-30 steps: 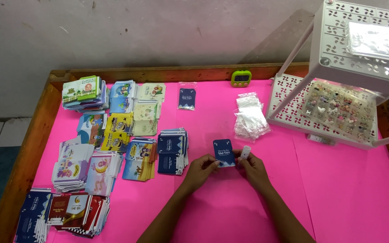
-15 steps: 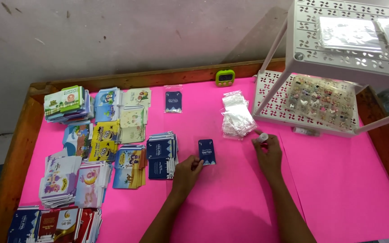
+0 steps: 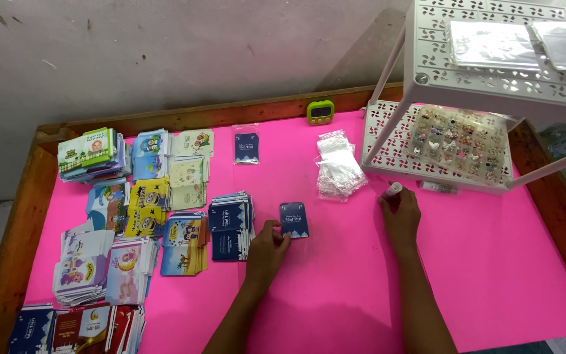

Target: Packaging small handcrafted cards into plastic sleeves and sealing them with stickers.

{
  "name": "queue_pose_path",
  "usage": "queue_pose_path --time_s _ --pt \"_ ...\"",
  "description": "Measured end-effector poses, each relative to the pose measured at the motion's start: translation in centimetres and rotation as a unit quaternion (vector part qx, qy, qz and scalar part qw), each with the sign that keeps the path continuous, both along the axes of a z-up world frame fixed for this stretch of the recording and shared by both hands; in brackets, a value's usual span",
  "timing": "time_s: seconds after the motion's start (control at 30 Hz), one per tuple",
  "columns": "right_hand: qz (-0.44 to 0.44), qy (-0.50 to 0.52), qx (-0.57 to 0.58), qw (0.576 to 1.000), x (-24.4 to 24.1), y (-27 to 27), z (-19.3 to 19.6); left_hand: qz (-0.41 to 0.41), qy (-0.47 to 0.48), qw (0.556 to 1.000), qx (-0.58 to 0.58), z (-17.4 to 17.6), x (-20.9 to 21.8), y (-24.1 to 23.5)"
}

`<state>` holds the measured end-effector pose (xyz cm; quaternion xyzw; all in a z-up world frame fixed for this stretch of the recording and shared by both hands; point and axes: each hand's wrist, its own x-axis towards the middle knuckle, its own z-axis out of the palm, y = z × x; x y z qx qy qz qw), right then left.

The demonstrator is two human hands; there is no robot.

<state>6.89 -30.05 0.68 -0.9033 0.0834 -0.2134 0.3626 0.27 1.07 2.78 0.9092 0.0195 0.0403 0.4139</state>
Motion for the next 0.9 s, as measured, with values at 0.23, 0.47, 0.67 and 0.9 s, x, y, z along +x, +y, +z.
queue_pose_path --time_s 0.23,0.47,0.67,0.9 --pt "-0.013 0.004 0.064 0.998 0.2 -0.2 -0.8 0.004 -0.033 0.999 -0.006 -0.6 0.2 0.0" --pt "-0.021 -0.011 0.100 0.995 1.0 -0.3 -2.2 0.016 -0.058 0.998 0.035 0.1 0.9 -0.5" --pt "-0.028 0.002 0.062 0.998 1.4 -1.0 -3.8 -0.023 -0.074 0.994 0.076 0.4 2.4 -2.6" --pt "-0.029 0.001 0.102 0.994 1.5 -0.2 -2.4 -0.113 -0.165 0.969 0.145 -1.4 8.2 -7.1"
